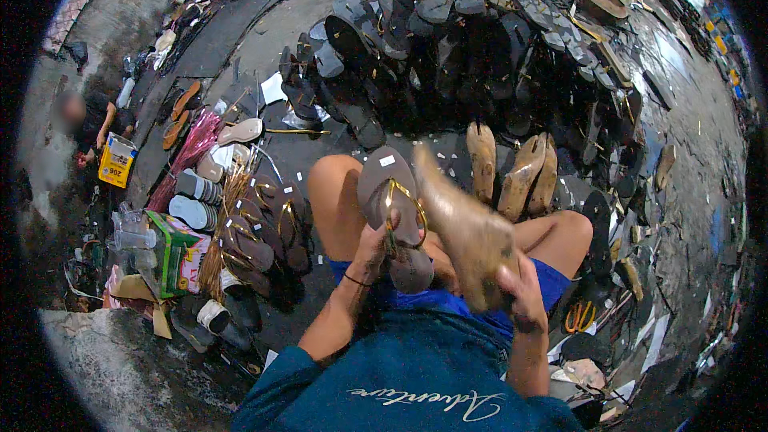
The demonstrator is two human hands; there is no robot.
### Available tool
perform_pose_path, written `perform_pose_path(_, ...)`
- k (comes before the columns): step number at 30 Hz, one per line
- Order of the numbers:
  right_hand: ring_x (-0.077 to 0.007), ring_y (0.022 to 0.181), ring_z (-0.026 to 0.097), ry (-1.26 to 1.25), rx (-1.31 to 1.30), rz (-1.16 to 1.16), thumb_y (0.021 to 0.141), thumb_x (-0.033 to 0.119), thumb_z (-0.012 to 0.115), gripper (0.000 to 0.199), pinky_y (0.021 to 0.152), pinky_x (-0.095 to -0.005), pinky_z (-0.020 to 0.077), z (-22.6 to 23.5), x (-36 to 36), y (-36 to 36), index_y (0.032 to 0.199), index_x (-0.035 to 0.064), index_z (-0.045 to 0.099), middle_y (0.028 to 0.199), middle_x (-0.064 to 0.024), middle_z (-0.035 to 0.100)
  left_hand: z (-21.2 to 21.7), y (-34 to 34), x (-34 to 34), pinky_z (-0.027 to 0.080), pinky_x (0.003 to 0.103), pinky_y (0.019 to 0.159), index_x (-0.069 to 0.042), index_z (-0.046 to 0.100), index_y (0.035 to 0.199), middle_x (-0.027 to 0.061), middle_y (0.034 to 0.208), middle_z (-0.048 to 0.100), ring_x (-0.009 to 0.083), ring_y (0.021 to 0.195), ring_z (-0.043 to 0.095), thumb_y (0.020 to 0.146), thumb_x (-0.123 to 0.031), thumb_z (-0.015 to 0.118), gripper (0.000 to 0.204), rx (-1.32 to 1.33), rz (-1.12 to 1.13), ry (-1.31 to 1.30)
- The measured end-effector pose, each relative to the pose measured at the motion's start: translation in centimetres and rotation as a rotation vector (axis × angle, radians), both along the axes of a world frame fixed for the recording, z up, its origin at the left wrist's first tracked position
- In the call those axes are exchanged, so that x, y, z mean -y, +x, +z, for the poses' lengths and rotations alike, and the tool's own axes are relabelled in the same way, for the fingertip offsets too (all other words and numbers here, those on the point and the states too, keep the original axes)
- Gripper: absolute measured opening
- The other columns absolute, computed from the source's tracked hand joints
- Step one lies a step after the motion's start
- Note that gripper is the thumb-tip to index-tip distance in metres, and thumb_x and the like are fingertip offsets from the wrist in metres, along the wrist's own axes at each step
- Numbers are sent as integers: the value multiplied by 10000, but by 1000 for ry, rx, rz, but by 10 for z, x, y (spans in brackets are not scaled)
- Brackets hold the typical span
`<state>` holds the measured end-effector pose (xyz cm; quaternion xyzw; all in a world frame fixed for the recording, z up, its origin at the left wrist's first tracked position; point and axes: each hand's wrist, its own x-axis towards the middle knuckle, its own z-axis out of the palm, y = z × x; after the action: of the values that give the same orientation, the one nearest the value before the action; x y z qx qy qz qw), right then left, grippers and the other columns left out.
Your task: The person sits on the ground and assembles sandals by attaching straps to wooden soles. They repeatedly pick up a sole, thread a strap through holes, and press it into place, handling multiple units one at a time.
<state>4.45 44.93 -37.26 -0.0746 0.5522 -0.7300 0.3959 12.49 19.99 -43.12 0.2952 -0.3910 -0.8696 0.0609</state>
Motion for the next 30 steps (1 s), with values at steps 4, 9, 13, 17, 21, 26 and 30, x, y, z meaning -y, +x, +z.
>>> perform_pose_path(4, -223, 1089, 568, 139, 56, 95, 866, 319, 654, 590, 968, -350, 429, 32, -7, 35, 1283, -61, 480, 1192, -141, 599, -31, -6, 23, 566, 385, 809, 42, 412, 1291, 157, 1209, 565, 261, 1033, 612, 899, -401, 634, 632, -152, -10, 59)
perform_pose_path(9, -375, 1068, 595, 495, -891, 137, 852, 255, 666, 590, 870, -413, 515, 21, 40, 63, 1299, -55, 439, 1204, -252, 546, -28, 21, -18, 403, 425, 1035, -40, 369, 1411, 153, 1351, 492, 280, 1212, 504, 913, -719, 212, 857, -187, 84, 333)
perform_pose_path(13, -395, 1016, 610, 532, -891, 214, 829, 245, 687, 632, 817, -427, 543, 26, 52, 69, 1315, -53, 416, 1232, -239, 523, -18, 36, -17, 395, 423, 1043, -47, 372, 1410, 157, 1381, 465, 284, 1216, 501, 883, -757, 220, 897, -300, 155, 403)
perform_pose_path(17, -388, 1019, 614, 547, -911, 200, 822, 259, 694, 643, 807, -419, 550, 25, 47, 72, 1315, -52, 422, 1235, -235, 526, -35, 39, -26, 376, 415, 1061, -45, 354, 1425, 151, 1391, 457, 290, 1238, 483, 880, -759, 227, 907, -218, 211, 375)
perform_pose_path(21, -386, 1040, 610, 504, -987, 209, 820, 269, 694, 649, 816, -409, 550, 19, 57, 63, 1317, -51, 427, 1216, -242, 541, -21, 30, -10, 367, 412, 1068, -25, 349, 1423, 155, 1398, 448, 291, 1256, 465, 881, -760, 218, 922, -266, 109, 294)
perform_pose_path(26, -373, 1027, 619, 539, -1024, 103, 815, 265, 692, 639, 803, -397, 555, 4, 68, 65, 1308, -55, 440, 1195, -239, 560, -24, 29, -29, 373, 422, 1068, -10, 357, 1411, 193, 1377, 463, 309, 1251, 474, 898, -739, 192, 907, -164, 205, 320)
perform_pose_path(30, -363, 1002, 634, 508, -1101, 10, 813, 248, 687, 603, 793, -387, 557, -10, 99, 69, 1284, -59, 468, 1201, -237, 566, -27, 33, -20, 399, 407, 1051, -5, 369, 1398, 197, 1352, 484, 311, 1225, 496, 906, -728, 190, 893, -104, 186, 107)
